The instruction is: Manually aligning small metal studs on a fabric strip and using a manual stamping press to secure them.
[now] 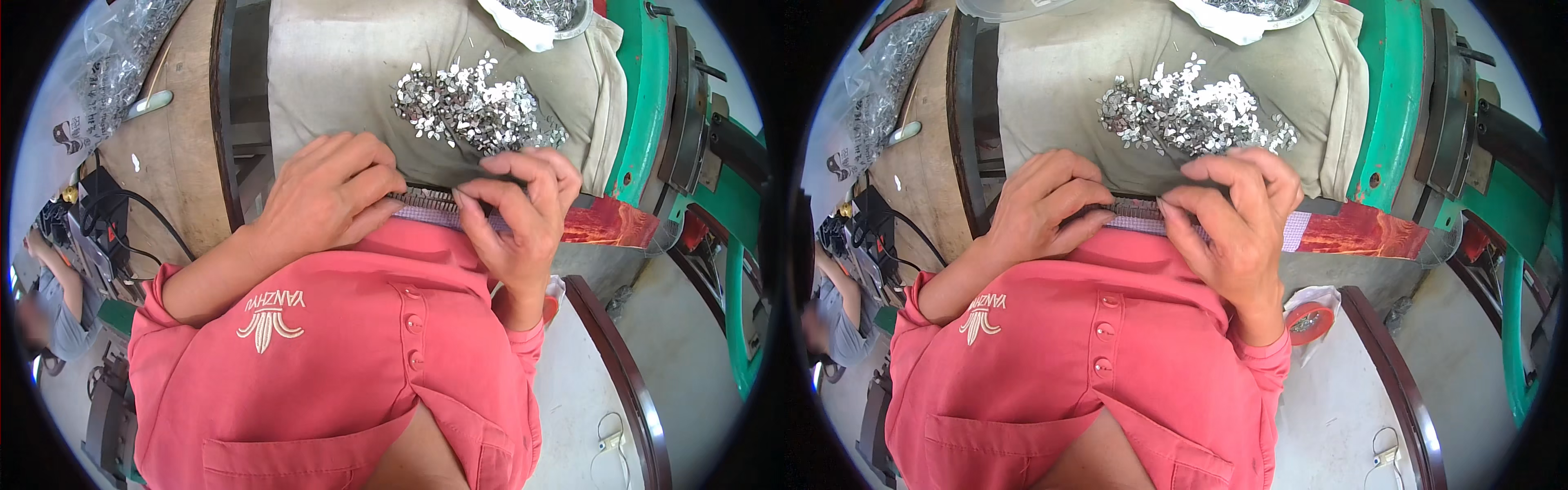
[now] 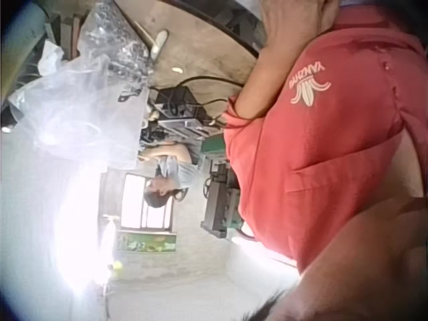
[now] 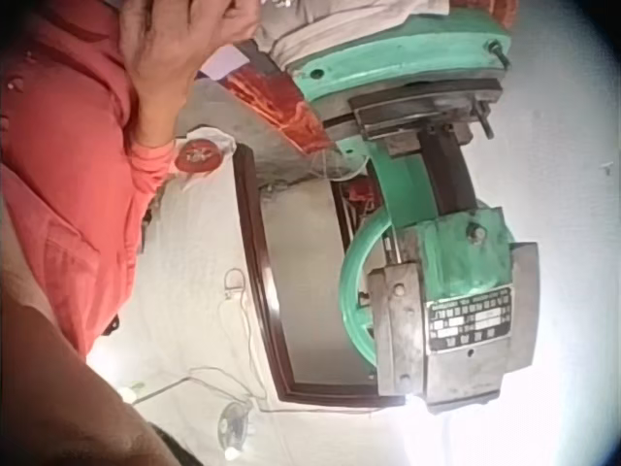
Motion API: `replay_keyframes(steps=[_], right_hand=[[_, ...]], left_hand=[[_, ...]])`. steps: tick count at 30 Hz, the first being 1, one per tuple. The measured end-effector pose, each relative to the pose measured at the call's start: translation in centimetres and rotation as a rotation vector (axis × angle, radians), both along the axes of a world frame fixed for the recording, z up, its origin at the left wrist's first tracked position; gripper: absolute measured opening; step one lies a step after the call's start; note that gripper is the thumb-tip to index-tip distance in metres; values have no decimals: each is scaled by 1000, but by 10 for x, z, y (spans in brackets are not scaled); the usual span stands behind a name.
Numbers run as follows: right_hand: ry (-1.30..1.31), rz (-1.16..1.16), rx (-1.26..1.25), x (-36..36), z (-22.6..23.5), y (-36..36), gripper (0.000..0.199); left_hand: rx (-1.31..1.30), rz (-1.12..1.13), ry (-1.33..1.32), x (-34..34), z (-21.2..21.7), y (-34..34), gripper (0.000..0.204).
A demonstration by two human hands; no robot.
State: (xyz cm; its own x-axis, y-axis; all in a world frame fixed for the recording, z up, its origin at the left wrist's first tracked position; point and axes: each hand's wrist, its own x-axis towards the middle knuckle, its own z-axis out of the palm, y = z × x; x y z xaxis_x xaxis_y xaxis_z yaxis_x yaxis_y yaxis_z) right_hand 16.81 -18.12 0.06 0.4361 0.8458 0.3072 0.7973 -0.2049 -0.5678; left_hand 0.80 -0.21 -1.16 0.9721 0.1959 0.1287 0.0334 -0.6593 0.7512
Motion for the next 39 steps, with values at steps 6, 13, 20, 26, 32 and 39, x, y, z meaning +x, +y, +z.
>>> replay_keyframes(steps=[6,13,20,26,32,39], right_hand=[[-7,-3,-53,-16,-7,-11,23],[-60,-4,-61,-27,-7,0,17],[-151,-88,-28,0,-13,6,15],[-240,-41,-100,9,-9,23,20],[-285,13,-110,9,-5,37,17],[-174,44,-85,12,-5,40,17]], left_hand=[[81,-57,-30,5,1,-3,24],[58,-53,-30,3,-2,-3,26],[-13,-48,18,2,0,-1,36],[-2,-52,-1,4,-2,-2,36],[49,-58,22,8,4,-5,26],[52,-77,42,9,3,-6,23]])
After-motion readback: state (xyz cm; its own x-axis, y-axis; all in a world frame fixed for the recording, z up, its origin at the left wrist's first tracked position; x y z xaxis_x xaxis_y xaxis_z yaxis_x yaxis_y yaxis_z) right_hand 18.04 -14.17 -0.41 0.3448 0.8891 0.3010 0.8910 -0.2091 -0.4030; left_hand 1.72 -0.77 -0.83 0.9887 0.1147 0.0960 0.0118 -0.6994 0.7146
